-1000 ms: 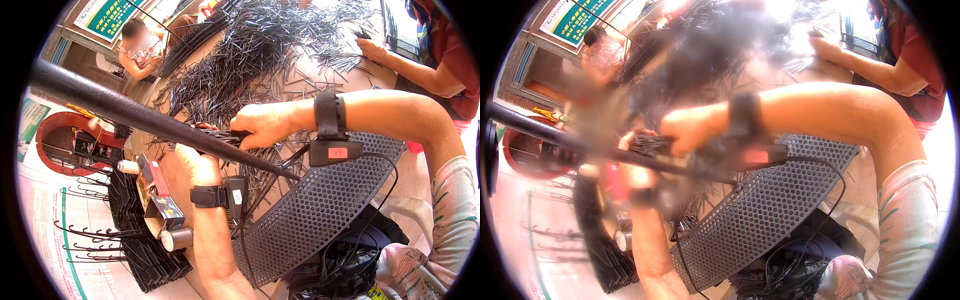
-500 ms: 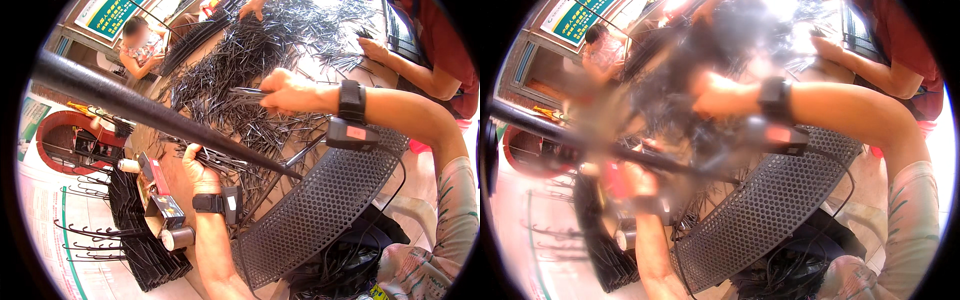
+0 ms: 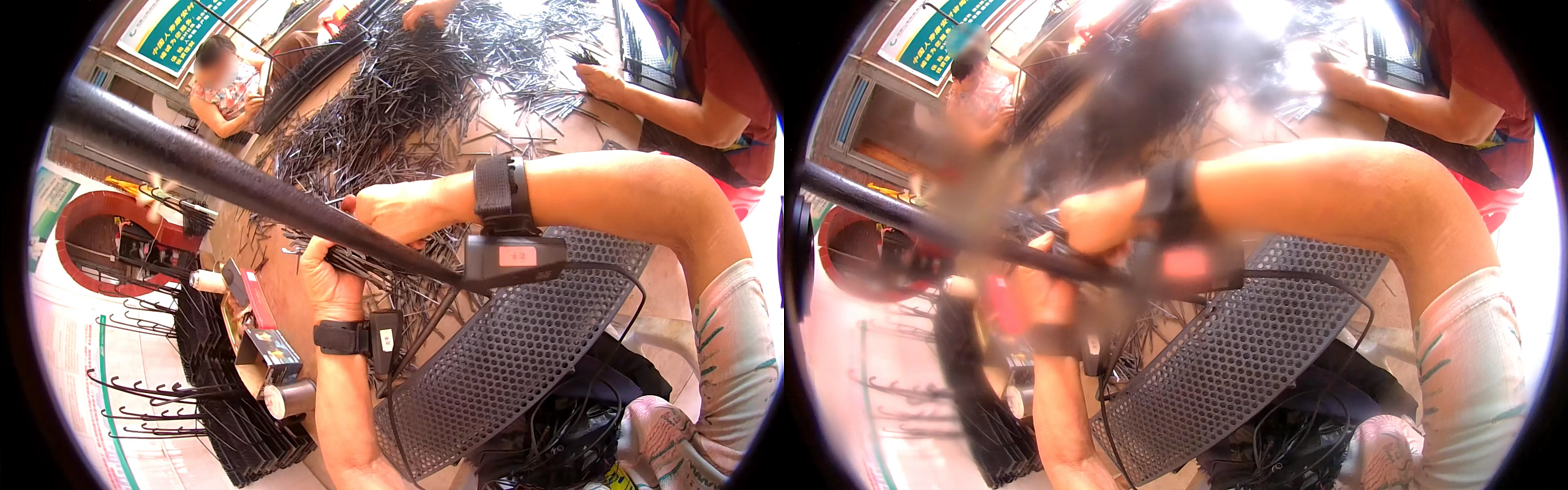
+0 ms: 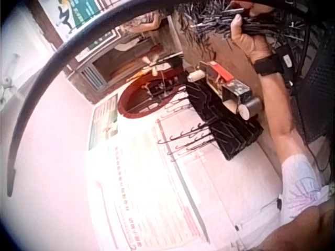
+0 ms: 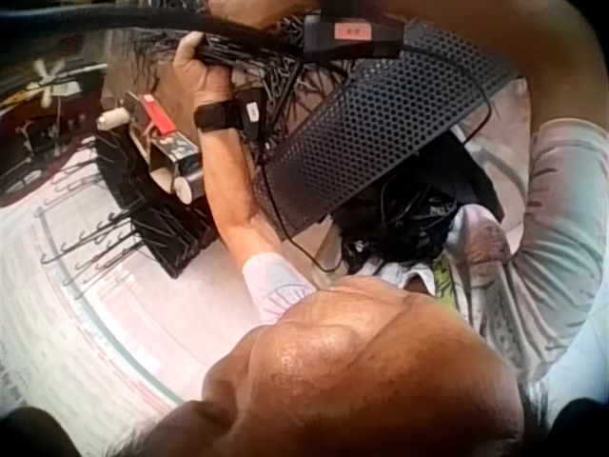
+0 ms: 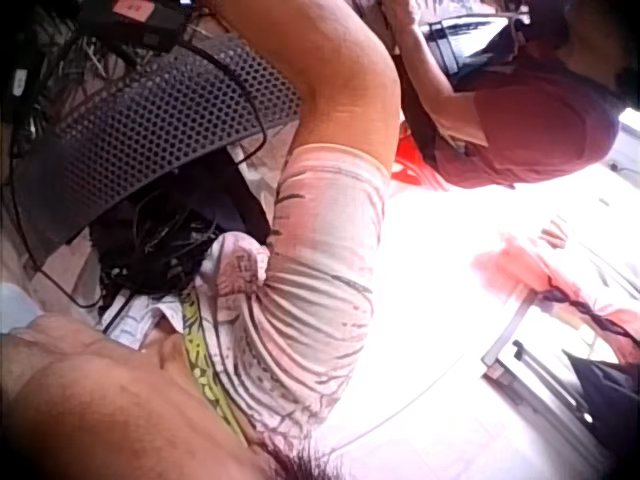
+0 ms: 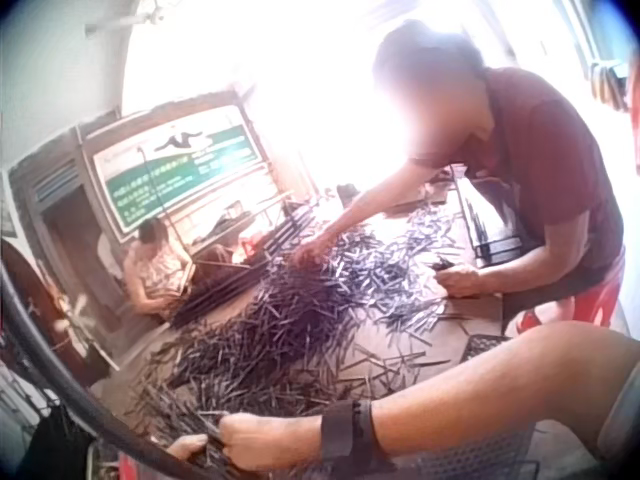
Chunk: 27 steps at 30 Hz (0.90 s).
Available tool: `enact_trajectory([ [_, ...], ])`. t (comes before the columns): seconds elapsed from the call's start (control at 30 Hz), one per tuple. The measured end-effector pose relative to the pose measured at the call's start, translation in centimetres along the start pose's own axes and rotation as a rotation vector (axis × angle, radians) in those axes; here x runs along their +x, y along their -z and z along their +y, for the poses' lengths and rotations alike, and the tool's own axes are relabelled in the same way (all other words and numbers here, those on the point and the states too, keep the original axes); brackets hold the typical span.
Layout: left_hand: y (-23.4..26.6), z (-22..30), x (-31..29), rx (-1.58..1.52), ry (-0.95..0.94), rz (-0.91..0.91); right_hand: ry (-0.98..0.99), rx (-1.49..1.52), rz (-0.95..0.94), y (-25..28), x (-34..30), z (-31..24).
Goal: The person picks up thin black rods from a table and inserts them into holes in a perforated metal panel. They then gather a large bundle of the rods and sort through them by hand.
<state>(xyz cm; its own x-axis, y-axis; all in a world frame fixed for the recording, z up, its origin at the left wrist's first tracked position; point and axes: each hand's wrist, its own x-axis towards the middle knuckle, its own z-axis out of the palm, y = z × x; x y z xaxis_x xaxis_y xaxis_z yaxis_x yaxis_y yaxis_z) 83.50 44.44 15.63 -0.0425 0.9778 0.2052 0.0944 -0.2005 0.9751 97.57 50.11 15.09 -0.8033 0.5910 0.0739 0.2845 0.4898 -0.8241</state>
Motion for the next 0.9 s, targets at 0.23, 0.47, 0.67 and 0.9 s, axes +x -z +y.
enact_trajectory([
  [0.23, -0.4, -1.8, 0.7, -0.861, 0.33, -0.084, -0.008, -0.02, -0.017, 0.5, -1.0, 1.3],
  [0.47, 1.3, -3.7, 1.3, -0.611, 0.296, 0.053, -0.384, 0.161, 0.129, 1.1, -3.2, -0.3],
  [0.67, 0.7, -3.1, 0.6, 0.34, 0.1, 0.095, -0.391, 0.075, 0.307, 2.5, -6.9, 1.0],
  [0.9, 6.7, -5.5, 1.5, -0.187, 0.376, 0.333, -0.4, 0.101, 0.347, 1.2, -10.1, 4.6],
])
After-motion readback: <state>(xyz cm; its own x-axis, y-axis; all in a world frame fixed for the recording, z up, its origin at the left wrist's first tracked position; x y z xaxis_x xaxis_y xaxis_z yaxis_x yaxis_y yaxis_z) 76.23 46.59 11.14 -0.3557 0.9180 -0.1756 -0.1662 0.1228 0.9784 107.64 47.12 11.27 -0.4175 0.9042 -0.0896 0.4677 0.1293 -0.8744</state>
